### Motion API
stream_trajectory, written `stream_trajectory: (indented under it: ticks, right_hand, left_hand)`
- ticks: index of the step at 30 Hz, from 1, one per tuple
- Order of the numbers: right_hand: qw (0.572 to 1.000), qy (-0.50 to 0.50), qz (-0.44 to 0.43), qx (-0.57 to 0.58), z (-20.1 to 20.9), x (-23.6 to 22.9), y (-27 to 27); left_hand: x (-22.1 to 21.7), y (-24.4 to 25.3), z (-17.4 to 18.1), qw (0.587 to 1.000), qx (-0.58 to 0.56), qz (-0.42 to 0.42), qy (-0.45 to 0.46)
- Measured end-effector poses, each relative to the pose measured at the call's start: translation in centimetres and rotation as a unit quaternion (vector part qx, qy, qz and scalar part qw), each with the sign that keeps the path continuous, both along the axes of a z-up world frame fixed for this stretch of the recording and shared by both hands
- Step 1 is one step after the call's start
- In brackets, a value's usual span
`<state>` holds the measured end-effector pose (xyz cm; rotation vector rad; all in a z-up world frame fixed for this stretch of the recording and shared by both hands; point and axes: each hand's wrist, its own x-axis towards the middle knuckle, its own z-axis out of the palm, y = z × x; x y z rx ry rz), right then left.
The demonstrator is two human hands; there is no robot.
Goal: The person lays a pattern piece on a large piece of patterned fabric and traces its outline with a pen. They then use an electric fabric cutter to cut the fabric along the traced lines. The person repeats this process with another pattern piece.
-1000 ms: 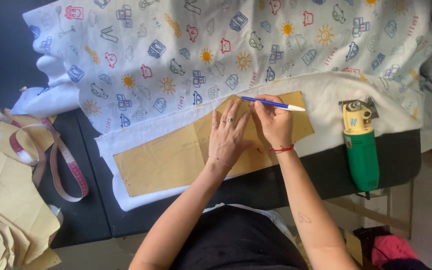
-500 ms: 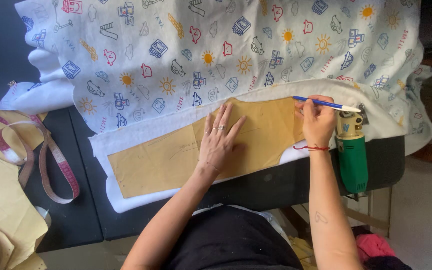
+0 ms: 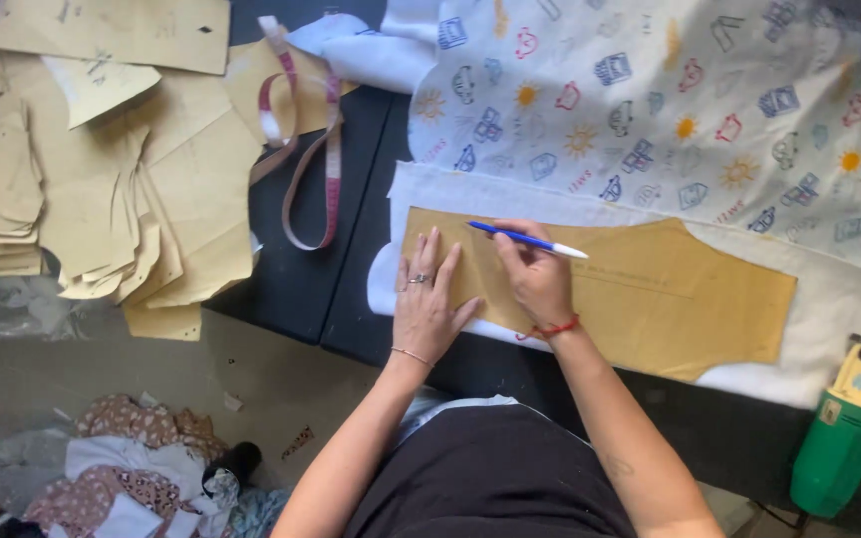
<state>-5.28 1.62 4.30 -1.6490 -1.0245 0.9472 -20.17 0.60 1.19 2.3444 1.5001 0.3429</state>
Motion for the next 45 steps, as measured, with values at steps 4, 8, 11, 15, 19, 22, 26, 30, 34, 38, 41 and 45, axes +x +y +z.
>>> stream_trajectory:
  ticks: [4, 8, 11, 15, 19, 22, 26, 30, 34, 38, 41, 45]
  right_hand:
    - [0.999, -0.005, 0.046, 0.006, -2.0, -3.9, 3.0]
    - [0.999, -0.028, 0.039, -0.007, -1.9, -4.5, 3.7]
    - [0.998, -0.054, 0.019, -0.018, -1.6, -2.5, 2.5]
    - [0.996, -0.045, -0.054, -0.061, -2.0, 3.6, -0.8]
    - [0.991, -0.048, -0.116, -0.050, -2.0, 10.6, -3.7]
    - [0.983, -0.043, -0.168, -0.058, -2.4, 14.1, -4.7]
    - [0.976, -0.042, -0.204, -0.057, -3.0, 16.5, -5.0]
    - [0.976, -0.070, -0.196, -0.062, -1.0, 13.4, -4.0]
    - [0.996, -0.062, -0.046, -0.038, -1.9, 5.1, -2.2]
    - [0.979, -0.004, 0.187, -0.080, -1.1, -3.4, 0.8]
    - [0.955, -0.006, 0.282, -0.093, -1.2, -5.3, 2.5]
    - [0.924, -0.013, 0.373, -0.085, -0.5, -6.2, 4.1]
  left_hand:
    - [0.2, 0.4, 0.7, 0.999, -0.027, 0.018, 0.024]
    - [0.4, 0.7, 0.8, 0.996, -0.057, 0.027, 0.056]
    - [0.5, 0.6, 1.2, 0.995, -0.070, 0.030, 0.062]
    - [0.7, 0.8, 1.6, 0.991, -0.099, 0.027, 0.090]
    - [0.8, 0.7, 1.4, 0.989, -0.105, 0.026, 0.100]
    - [0.8, 0.5, 1.1, 0.992, -0.093, 0.025, 0.084]
    - [0.4, 0.2, 1.1, 0.998, -0.042, 0.024, 0.045]
    - [-0.8, -1.5, -0.4, 0.999, 0.038, 0.000, -0.019]
    - [-2.5, -3.1, -0.5, 0.997, 0.069, -0.016, -0.036]
    - [-3.3, -3.5, -0.9, 0.995, 0.081, -0.033, -0.039]
    - [-3.3, -3.5, -1.4, 0.994, 0.094, -0.031, -0.038]
    - [-4.0, -3.1, -0.1, 0.993, 0.087, -0.024, -0.073]
